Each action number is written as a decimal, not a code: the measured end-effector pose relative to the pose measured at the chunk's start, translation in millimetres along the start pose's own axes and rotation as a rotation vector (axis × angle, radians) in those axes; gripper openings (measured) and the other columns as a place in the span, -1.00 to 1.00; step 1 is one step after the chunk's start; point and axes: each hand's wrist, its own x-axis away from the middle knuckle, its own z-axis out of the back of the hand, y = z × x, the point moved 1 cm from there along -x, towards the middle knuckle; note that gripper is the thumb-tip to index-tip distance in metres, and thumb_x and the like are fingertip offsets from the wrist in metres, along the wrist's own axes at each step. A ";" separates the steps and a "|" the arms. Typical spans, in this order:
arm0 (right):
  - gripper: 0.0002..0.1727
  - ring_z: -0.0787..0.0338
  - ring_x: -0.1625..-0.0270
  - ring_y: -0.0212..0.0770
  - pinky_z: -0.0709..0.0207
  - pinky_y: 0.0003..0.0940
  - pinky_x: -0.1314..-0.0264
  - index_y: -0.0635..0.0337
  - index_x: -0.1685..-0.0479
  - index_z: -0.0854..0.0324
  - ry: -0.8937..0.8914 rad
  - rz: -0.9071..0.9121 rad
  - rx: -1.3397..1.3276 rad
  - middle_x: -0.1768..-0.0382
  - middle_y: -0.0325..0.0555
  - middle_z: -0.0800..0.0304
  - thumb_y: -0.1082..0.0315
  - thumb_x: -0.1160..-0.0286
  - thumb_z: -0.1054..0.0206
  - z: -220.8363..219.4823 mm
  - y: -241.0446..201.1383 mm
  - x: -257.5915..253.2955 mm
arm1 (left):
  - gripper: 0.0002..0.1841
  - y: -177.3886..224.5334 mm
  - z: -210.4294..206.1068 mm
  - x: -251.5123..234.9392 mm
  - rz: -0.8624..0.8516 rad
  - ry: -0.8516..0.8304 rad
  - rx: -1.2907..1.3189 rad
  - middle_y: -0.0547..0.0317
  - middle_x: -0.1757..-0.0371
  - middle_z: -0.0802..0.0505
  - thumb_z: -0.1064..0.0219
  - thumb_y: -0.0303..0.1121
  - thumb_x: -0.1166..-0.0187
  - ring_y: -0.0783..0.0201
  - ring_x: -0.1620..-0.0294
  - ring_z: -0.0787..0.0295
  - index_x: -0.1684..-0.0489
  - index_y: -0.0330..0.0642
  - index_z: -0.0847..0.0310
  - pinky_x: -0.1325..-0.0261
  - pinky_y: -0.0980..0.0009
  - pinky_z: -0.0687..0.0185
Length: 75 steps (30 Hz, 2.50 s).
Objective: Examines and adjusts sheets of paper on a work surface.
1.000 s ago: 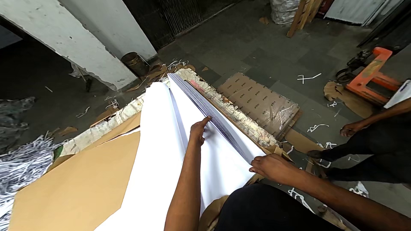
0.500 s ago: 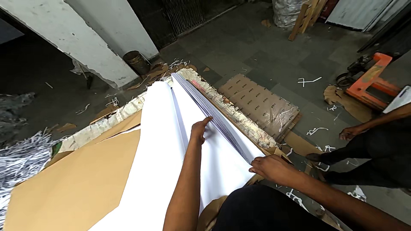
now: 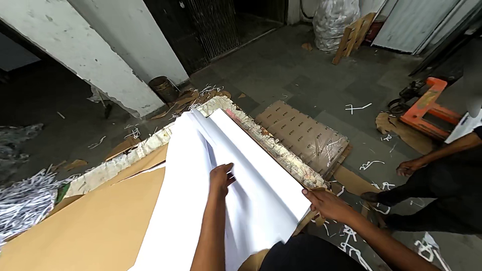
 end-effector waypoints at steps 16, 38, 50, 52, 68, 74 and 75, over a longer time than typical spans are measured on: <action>-0.37 -0.72 0.24 -0.01 -0.56 0.09 0.08 0.10 0.33 -0.60 0.017 0.349 0.346 0.41 -0.06 -0.65 -0.23 -0.82 0.10 -7.3 -46.3 4.1 | -0.62 -25.4 266.9 -65.1 -0.136 0.421 -0.565 -0.18 0.17 -0.78 -0.37 -0.17 -0.65 0.05 0.23 -0.70 0.03 -0.43 -0.68 0.11 -0.04 -0.66; -0.40 -0.78 0.28 0.02 -0.63 0.05 0.29 0.09 0.26 -0.58 0.136 0.609 0.532 0.38 -0.06 -0.66 -0.17 -0.88 0.15 -26.3 -26.0 15.7 | 0.02 -10.4 -44.3 -28.4 0.003 -0.165 -0.272 -0.28 -0.54 -0.59 -0.17 0.58 -0.38 -0.29 -0.53 -0.47 -0.44 -0.27 -0.55 -0.31 -0.43 -0.39; -0.38 -0.76 0.31 0.00 -0.61 0.00 0.30 0.10 0.25 -0.57 0.120 0.597 0.552 0.40 -0.06 -0.64 -0.18 -0.88 0.18 -20.8 -27.3 16.7 | -0.18 -18.2 -38.8 -52.0 0.074 -0.133 -0.186 -0.14 -0.41 -0.71 -0.44 0.33 -0.41 -0.12 -0.47 -0.54 -0.36 -0.27 -0.61 -0.35 -0.29 -0.42; -0.39 -0.76 0.31 0.00 -0.61 0.01 0.30 0.10 0.25 -0.57 0.116 0.596 0.556 0.39 -0.06 -0.64 -0.18 -0.88 0.18 -21.0 -27.6 16.2 | -0.18 -17.0 -39.1 -51.3 0.076 -0.123 -0.186 -0.14 -0.41 -0.71 -0.46 0.33 -0.39 -0.12 -0.47 -0.54 -0.35 -0.27 -0.62 -0.37 -0.29 -0.41; -0.40 -0.76 0.30 0.02 -0.61 0.03 0.31 0.10 0.24 -0.57 0.120 0.585 0.569 0.37 -0.05 -0.66 -0.16 -0.89 0.18 -24.3 -31.2 15.7 | -0.22 -11.7 -43.7 -50.3 0.080 -0.093 -0.219 -0.19 -0.32 -0.74 -0.48 0.29 -0.41 -0.13 -0.38 -0.58 -0.25 -0.33 -0.65 -0.28 -0.29 -0.44; -0.41 -0.77 0.31 0.03 -0.63 0.04 0.32 0.12 0.25 -0.58 0.130 0.598 0.569 0.38 -0.04 -0.66 -0.14 -0.89 0.16 -26.0 -32.2 15.7 | -0.21 -7.5 -44.1 -45.5 0.064 -0.104 -0.260 -0.22 -0.34 -0.73 -0.43 0.29 -0.45 -0.16 -0.37 -0.60 -0.29 -0.35 -0.64 -0.26 -0.30 -0.46; -0.41 -0.77 0.32 0.02 -0.62 0.03 0.33 0.11 0.26 -0.57 0.134 0.601 0.568 0.39 -0.05 -0.65 -0.15 -0.89 0.16 -26.1 -31.5 15.5 | -0.21 -8.9 -43.6 -47.2 0.069 -0.103 -0.256 -0.20 -0.32 -0.74 -0.43 0.30 -0.44 -0.14 -0.36 -0.60 -0.28 -0.33 -0.65 -0.26 -0.29 -0.46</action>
